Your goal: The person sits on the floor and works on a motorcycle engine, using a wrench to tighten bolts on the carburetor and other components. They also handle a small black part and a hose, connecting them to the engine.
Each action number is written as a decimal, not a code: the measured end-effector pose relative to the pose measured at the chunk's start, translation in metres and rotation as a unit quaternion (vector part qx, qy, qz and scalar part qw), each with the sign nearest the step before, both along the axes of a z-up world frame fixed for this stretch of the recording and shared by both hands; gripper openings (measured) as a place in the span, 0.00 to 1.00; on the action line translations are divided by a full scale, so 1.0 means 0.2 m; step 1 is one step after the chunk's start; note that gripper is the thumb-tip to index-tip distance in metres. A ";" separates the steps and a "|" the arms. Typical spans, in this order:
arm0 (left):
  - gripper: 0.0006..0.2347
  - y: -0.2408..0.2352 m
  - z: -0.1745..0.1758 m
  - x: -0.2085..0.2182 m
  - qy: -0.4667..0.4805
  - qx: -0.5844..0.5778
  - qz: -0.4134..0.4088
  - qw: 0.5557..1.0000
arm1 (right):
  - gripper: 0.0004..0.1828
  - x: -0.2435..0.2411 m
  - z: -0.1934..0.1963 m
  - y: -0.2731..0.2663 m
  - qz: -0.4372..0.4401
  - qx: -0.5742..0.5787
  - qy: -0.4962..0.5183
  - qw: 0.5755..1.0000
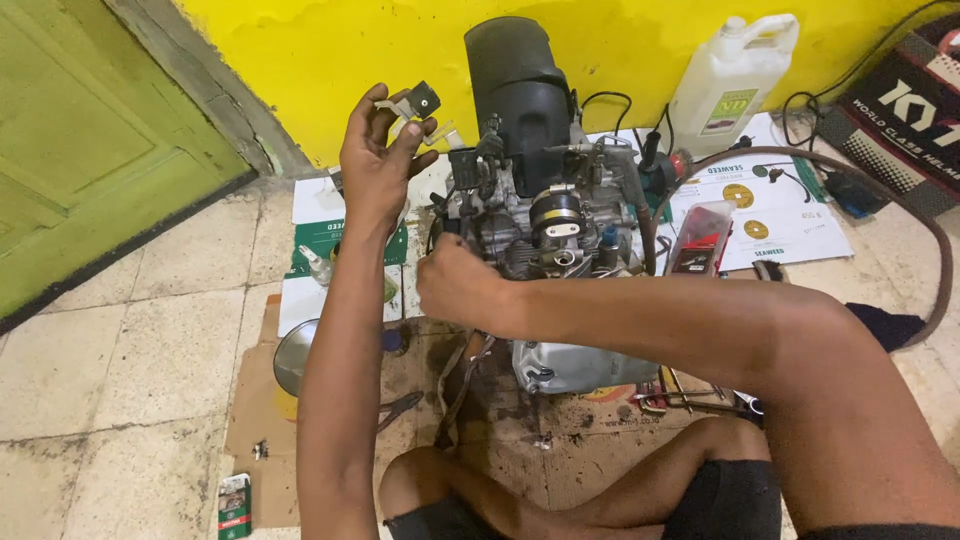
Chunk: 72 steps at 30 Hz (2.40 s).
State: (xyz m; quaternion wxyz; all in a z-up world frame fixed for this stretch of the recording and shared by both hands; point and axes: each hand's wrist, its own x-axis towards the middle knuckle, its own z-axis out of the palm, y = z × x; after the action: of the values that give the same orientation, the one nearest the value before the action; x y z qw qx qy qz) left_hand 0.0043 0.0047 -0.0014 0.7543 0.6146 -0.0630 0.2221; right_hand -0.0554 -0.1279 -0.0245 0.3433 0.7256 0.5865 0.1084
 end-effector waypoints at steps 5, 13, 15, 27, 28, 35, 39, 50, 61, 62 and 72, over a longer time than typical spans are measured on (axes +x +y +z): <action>0.21 0.00 0.02 -0.05 0.014 -0.025 0.010 1.000 | 0.11 -0.03 0.24 -0.11 0.062 0.119 0.061 0.989; 0.24 0.00 0.03 -0.02 0.098 -0.080 0.114 0.985 | 0.12 0.15 0.45 -0.42 -0.018 0.470 0.195 0.861; 0.24 -0.02 0.03 -0.02 0.097 -0.064 0.132 0.984 | 0.06 0.21 0.45 -0.47 -0.038 0.532 0.270 0.802; 0.22 -0.11 0.11 0.01 0.080 0.032 0.257 0.962 | 0.24 0.26 0.40 -0.74 -0.204 0.789 0.561 0.144; 0.21 -0.11 0.11 0.02 0.070 0.039 0.259 0.963 | 0.22 0.29 0.37 -0.79 -0.217 0.787 0.562 0.138; 0.19 -0.18 0.16 -0.07 0.034 0.151 0.286 0.946 | 0.22 0.46 0.11 -1.09 -0.210 0.779 0.586 0.077; 0.20 -0.20 0.16 -0.06 -0.119 0.286 0.344 0.886 | 0.18 0.56 0.01 -1.12 -0.235 0.776 0.582 0.061; 0.18 -0.29 0.24 -0.04 -0.278 0.457 0.304 0.788 | 0.14 0.58 -0.04 -1.17 -0.253 0.800 0.544 0.007; 0.13 -0.40 0.27 -0.08 -0.388 0.547 0.122 0.731 | 0.13 0.65 -0.02 -1.16 -0.414 0.751 0.417 0.300; 0.13 -0.43 0.29 -0.08 -0.390 0.547 0.119 0.731 | 0.13 0.61 -0.03 -1.14 -0.415 0.753 0.414 0.298; 0.12 -0.51 0.34 -0.09 -0.325 0.486 0.031 0.811 | 0.15 0.59 -0.03 -1.10 -0.373 0.727 0.409 0.405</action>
State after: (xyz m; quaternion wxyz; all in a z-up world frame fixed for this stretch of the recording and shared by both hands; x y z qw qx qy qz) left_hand -0.0133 -0.0967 0.0673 0.2857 0.7945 -0.3852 0.3726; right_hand 0.0633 -0.3485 -0.0305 -0.5883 0.8069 0.0285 0.0452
